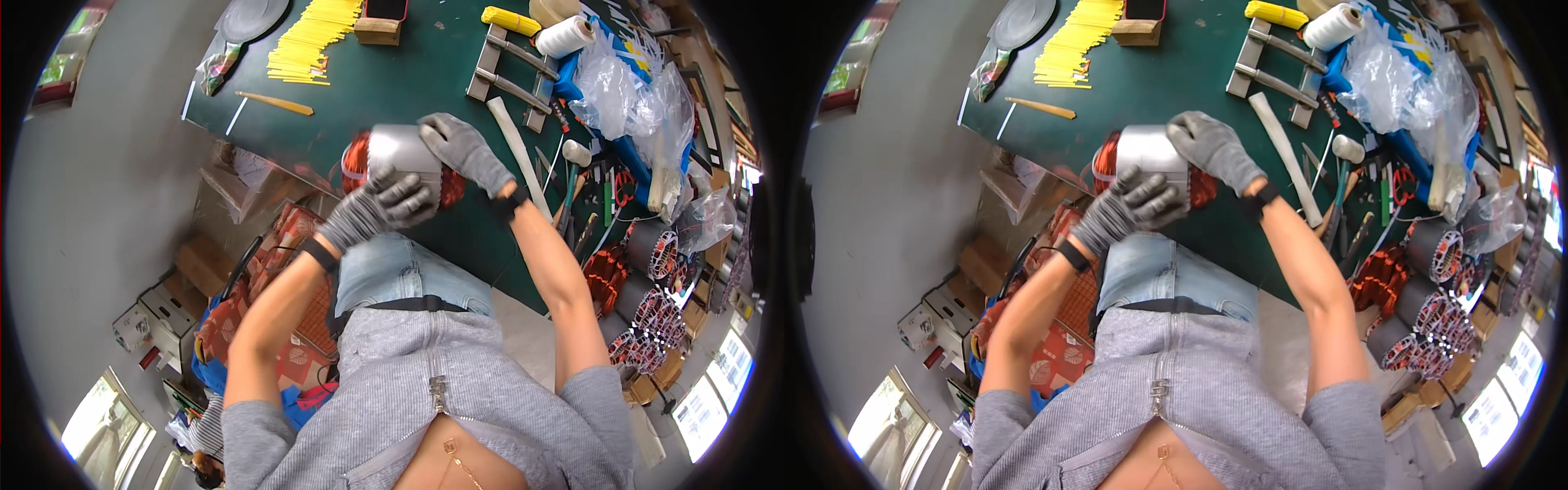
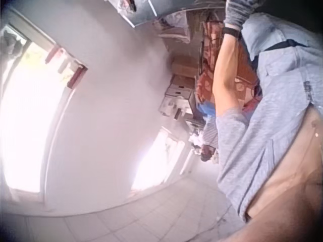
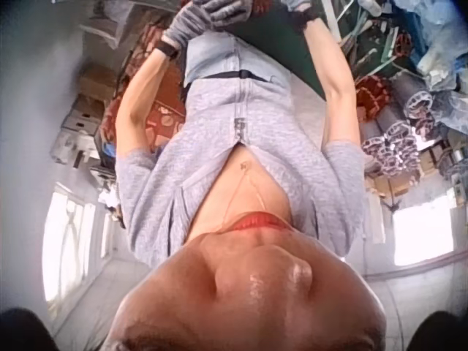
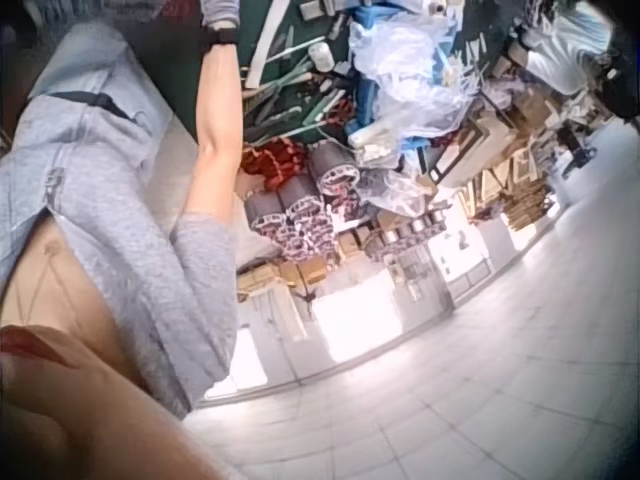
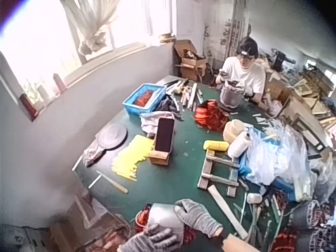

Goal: The recorder uses a mallet and a wooden block to shape copper windings inside a stator housing, then adjusts the wires with a metal tool.

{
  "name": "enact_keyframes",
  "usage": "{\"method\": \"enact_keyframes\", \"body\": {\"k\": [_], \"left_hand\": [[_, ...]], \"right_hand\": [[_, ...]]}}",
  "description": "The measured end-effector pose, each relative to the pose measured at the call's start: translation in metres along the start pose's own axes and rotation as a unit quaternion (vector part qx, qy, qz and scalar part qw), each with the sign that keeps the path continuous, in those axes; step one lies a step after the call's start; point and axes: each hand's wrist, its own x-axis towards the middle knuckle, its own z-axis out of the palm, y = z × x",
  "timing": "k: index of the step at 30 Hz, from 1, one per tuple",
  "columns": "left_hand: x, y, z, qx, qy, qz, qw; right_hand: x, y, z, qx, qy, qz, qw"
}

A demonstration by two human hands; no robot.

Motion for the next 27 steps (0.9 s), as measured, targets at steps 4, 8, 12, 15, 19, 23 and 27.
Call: {"method": "enact_keyframes", "body": {"k": [4,8,12,15,19,23,27], "left_hand": [[-0.016,-0.044,-0.018,-0.025,-0.161,-0.107,0.981],[0.005,-0.006,-0.025,-0.334,-0.109,-0.444,0.824],[0.038,-0.002,-0.029,-0.215,-0.038,-0.430,0.876],[0.038,-0.014,-0.027,-0.238,-0.074,-0.387,0.888],[0.041,-0.016,-0.023,-0.251,-0.074,-0.392,0.882],[0.041,-0.026,-0.018,-0.258,-0.074,-0.413,0.870],[0.037,-0.050,-0.001,-0.345,-0.039,-0.483,0.804]], "right_hand": [[-0.085,-0.007,0.001,0.046,0.020,0.179,0.983],[-0.140,-0.005,0.020,0.152,-0.055,0.170,0.972],[-0.122,-0.003,0.020,0.016,0.216,0.083,0.973],[-0.099,-0.008,0.029,-0.068,0.219,-0.030,0.973],[-0.088,0.014,0.064,0.214,0.221,-0.072,0.949],[-0.078,0.021,0.045,0.082,0.179,-0.120,0.973],[-0.048,0.001,0.010,0.098,0.069,0.021,0.993]]}}
